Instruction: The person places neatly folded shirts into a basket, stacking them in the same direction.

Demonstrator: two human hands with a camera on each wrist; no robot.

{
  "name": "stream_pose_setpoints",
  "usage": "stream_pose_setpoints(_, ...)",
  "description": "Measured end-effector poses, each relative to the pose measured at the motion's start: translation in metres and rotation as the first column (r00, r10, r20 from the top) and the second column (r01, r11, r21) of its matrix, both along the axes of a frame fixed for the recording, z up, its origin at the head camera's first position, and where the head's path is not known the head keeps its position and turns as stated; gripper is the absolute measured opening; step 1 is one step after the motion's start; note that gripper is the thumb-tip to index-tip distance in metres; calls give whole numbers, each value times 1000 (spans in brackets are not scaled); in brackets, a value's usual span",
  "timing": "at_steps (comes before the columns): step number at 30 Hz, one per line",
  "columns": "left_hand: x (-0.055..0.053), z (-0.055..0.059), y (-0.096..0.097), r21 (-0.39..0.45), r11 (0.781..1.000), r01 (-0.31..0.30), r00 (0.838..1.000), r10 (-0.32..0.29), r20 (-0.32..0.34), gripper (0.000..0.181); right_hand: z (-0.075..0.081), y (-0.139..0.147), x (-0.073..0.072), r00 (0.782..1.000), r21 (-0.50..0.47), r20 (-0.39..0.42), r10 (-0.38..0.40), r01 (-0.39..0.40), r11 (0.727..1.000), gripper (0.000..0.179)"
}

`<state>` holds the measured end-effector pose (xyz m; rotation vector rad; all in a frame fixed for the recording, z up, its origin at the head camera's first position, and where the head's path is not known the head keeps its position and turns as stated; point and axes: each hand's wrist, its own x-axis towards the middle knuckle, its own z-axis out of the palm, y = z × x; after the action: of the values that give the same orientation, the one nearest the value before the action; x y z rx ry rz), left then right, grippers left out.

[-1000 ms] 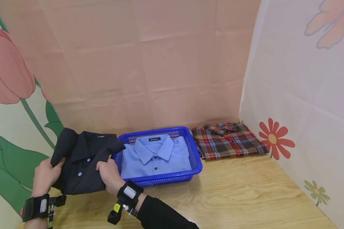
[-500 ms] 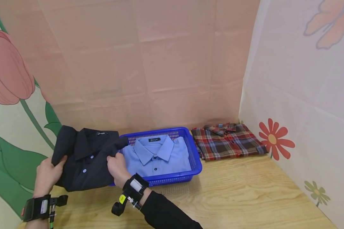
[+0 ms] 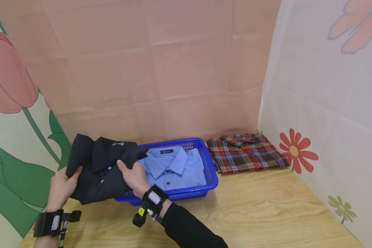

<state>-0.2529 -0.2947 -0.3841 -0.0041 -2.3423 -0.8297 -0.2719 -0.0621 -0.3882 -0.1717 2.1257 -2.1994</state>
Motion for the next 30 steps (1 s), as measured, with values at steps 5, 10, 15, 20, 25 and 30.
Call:
stream_pose_setpoints(5, 0, -3, 4, 15, 1000, 9, 999, -8, -35, 25, 1, 14, -2, 996, 11, 26, 90, -90, 996, 42)
stream_pose_setpoints(10, -1, -3, 8, 36, 999, 9, 999, -8, -37, 29, 0, 28, -6, 989, 19, 14, 146, -146, 989, 27)
stream_pose_setpoints(15, -2, -1, 14, 67, 998, 18, 999, -15, -50, 30, 4, 41, -7, 985, 6, -15, 171, -171, 985, 25)
stream_pose_setpoints(20, -4, 0, 22, 87, 996, 21, 998, -15, -68, 32, 11, 53, -10, 976, 2, -58, 208, -208, 978, 24)
stream_pose_setpoints(25, -4, 2, 33, 158, 985, 66, 997, -60, -43, 35, 13, 70, -14, 975, 27, -64, 214, -213, 977, 28)
stream_pose_setpoints(30, -3, 4, 43, 242, 965, 101, 995, -94, -40, 39, 14, 86, -20, 976, 87, -91, 199, -191, 978, 30)
